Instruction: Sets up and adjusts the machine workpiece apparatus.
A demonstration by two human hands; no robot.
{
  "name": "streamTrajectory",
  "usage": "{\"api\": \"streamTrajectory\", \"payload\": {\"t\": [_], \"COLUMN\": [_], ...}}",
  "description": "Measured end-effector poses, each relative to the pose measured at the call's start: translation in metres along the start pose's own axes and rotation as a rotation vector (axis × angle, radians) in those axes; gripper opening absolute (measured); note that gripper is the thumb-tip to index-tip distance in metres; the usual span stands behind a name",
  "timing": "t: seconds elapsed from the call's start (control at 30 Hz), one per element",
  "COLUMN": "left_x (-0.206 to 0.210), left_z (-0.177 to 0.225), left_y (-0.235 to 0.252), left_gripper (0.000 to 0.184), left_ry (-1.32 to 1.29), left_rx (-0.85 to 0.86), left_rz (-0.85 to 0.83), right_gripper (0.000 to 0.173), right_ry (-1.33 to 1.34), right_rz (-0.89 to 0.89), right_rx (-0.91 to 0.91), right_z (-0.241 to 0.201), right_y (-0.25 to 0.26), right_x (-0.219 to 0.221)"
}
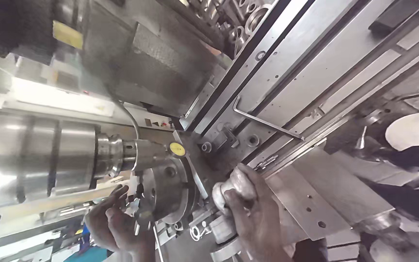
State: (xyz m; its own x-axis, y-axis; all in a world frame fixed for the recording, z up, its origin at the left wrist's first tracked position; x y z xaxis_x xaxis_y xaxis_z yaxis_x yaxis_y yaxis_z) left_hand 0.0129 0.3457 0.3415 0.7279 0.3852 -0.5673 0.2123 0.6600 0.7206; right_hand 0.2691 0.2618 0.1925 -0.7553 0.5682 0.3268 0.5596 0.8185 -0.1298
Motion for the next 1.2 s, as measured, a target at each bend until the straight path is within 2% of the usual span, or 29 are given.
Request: {"api": "streamTrajectory", "payload": {"t": [0.07, 0.13, 0.23, 0.3, 0.33, 0.43, 0.53, 0.67, 0.8, 0.87, 0.93, 0.97, 1.07, 1.13, 1.2], "left_x": [0.000, -0.001, 0.003, 0.003, 0.004, 0.002, -0.001, 0.002, 0.002, 0.002, 0.002, 0.003, 0.000, 0.001, 0.001], "left_z": [-0.002, 0.000, 0.003, 0.004, 0.004, 0.003, 0.004, 0.005, 0.006, 0.009, 0.011, 0.010, 0.009, 0.009, 0.009], "left_y": [0.000, 0.000, 0.000, 0.000, 0.000, -0.002, -0.002, -0.002, -0.004, -0.006, -0.006, -0.005, -0.007, -0.005, -0.008], "left_gripper": [0.025, 0.025, 0.023, 0.023, 0.022, 0.024, 0.025, 0.023, 0.024, 0.023, 0.023, 0.024, 0.024, 0.024, 0.024], "left_ry": [-0.015, -0.024, -0.036, -0.046, -0.045, -0.059, -0.067, -0.083, -0.078, -0.075, -0.068, -0.065, -0.082, -0.099, -0.108], "left_rx": [0.014, 0.009, -0.012, -0.021, -0.016, 0.001, -0.020, -0.004, 0.007, -0.018, -0.033, -0.027, -0.022, -0.020, -0.036], "left_rz": [-0.001, -0.002, 0.024, 0.040, 0.047, 0.040, 0.022, 0.033, 0.021, 0.046, 0.037, 0.029, 0.019, 0.022, 0.017], "right_gripper": [0.052, 0.055, 0.058, 0.058, 0.056, 0.053, 0.058, 0.060, 0.059, 0.055, 0.054, 0.055, 0.057, 0.060, 0.057], "right_ry": [-0.078, -0.030, 0.176, 0.157, 0.064, -0.174, -0.047, 0.156, 0.100, -0.057, -0.077, -0.026, 0.179, 0.173, 0.049], "right_rz": [-0.119, -0.149, 0.047, 0.117, 0.101, -0.105, -0.162, -0.029, 0.051, -0.062, -0.181, -0.163, 0.060, 0.146, 0.095], "right_rx": [0.035, 0.087, 0.020, -0.048, -0.028, 0.121, 0.183, 0.044, -0.056, 0.067, 0.172, 0.163, -0.011, -0.090, -0.030], "right_z": [-0.002, -0.006, -0.019, -0.019, -0.013, 0.004, 0.001, -0.019, -0.016, -0.004, -0.001, -0.003, -0.020, -0.023, -0.009], "right_y": [0.002, 0.007, 0.018, 0.015, 0.010, 0.010, 0.017, 0.023, 0.010, 0.006, 0.013, 0.017, 0.020, 0.017, 0.004], "right_x": [0.003, -0.005, -0.018, -0.016, -0.008, 0.004, -0.008, -0.027, -0.016, 0.000, -0.001, -0.006, -0.026, -0.027, -0.013]}}
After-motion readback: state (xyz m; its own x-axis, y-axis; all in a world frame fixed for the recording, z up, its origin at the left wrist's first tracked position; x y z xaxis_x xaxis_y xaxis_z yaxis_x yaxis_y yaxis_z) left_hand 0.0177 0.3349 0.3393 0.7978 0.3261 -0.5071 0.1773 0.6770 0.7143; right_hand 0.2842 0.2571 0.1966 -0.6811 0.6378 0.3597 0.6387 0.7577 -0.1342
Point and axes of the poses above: each hand's wrist, its own y-axis towards the middle knuckle, its own x-axis out of the palm, z = x × y, the point moved 4 cm from there along y, towards the middle knuckle, and after that the axes turned 3 degrees about x, right-handed, at the moved point
